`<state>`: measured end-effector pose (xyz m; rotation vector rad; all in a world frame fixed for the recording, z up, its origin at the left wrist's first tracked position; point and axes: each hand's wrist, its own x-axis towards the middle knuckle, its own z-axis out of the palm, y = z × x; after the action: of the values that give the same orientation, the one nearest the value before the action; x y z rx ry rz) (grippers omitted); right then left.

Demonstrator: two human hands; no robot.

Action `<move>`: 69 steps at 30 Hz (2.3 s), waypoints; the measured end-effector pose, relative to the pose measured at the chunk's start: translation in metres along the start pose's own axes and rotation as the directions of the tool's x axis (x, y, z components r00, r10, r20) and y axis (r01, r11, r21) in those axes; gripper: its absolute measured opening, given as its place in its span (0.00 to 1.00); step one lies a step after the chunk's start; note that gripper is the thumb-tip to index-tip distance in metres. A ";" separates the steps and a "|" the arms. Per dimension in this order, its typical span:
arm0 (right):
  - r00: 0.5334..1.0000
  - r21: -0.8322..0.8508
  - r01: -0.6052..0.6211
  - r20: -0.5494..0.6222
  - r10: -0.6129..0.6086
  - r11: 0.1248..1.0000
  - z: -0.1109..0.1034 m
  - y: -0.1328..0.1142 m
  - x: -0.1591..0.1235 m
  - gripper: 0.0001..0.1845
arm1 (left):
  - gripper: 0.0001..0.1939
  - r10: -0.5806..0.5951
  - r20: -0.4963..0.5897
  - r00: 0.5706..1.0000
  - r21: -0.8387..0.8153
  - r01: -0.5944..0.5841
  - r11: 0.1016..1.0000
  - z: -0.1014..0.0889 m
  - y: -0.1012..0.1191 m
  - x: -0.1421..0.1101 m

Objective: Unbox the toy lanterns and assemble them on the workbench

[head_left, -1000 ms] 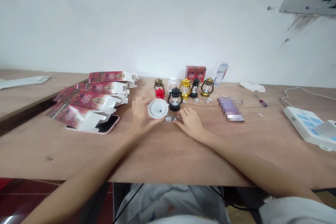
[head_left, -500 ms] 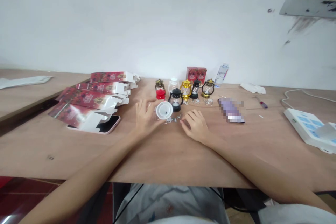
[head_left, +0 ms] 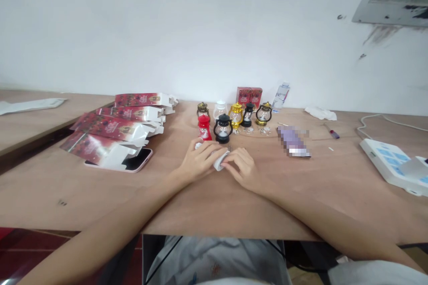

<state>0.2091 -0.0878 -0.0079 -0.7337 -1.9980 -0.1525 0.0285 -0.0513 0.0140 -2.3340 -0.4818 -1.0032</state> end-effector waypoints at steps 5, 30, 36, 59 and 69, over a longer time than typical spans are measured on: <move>0.998 0.052 -0.060 0.015 0.060 0.997 0.002 0.009 -0.002 0.05 | 0.13 -0.078 0.007 0.997 0.032 0.078 0.996 -0.001 -0.007 -0.001; 0.959 0.196 -0.252 -0.083 0.272 0.948 -0.002 -0.006 0.000 0.07 | 0.11 -0.090 -0.021 0.996 0.022 0.091 0.996 0.000 -0.004 0.000; 0.941 0.251 -0.290 -0.101 0.323 0.923 0.001 -0.008 0.000 0.06 | 0.12 -0.076 -0.044 0.996 0.048 0.078 0.996 -0.001 -0.002 0.001; 0.934 0.336 -0.353 0.075 0.348 0.874 -0.001 0.005 0.004 0.06 | 0.13 0.009 0.013 1.000 0.162 -0.011 0.987 -0.001 -0.002 -0.001; 0.869 0.355 -0.479 0.059 0.492 0.803 -0.001 0.028 0.001 0.08 | 0.15 -0.142 -0.015 0.990 0.107 0.143 0.984 0.000 -0.006 0.000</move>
<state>0.2248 -0.0654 -0.0118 -0.9642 -1.6709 0.4933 0.0257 -0.0465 0.0158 -2.2246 -0.6911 -1.0245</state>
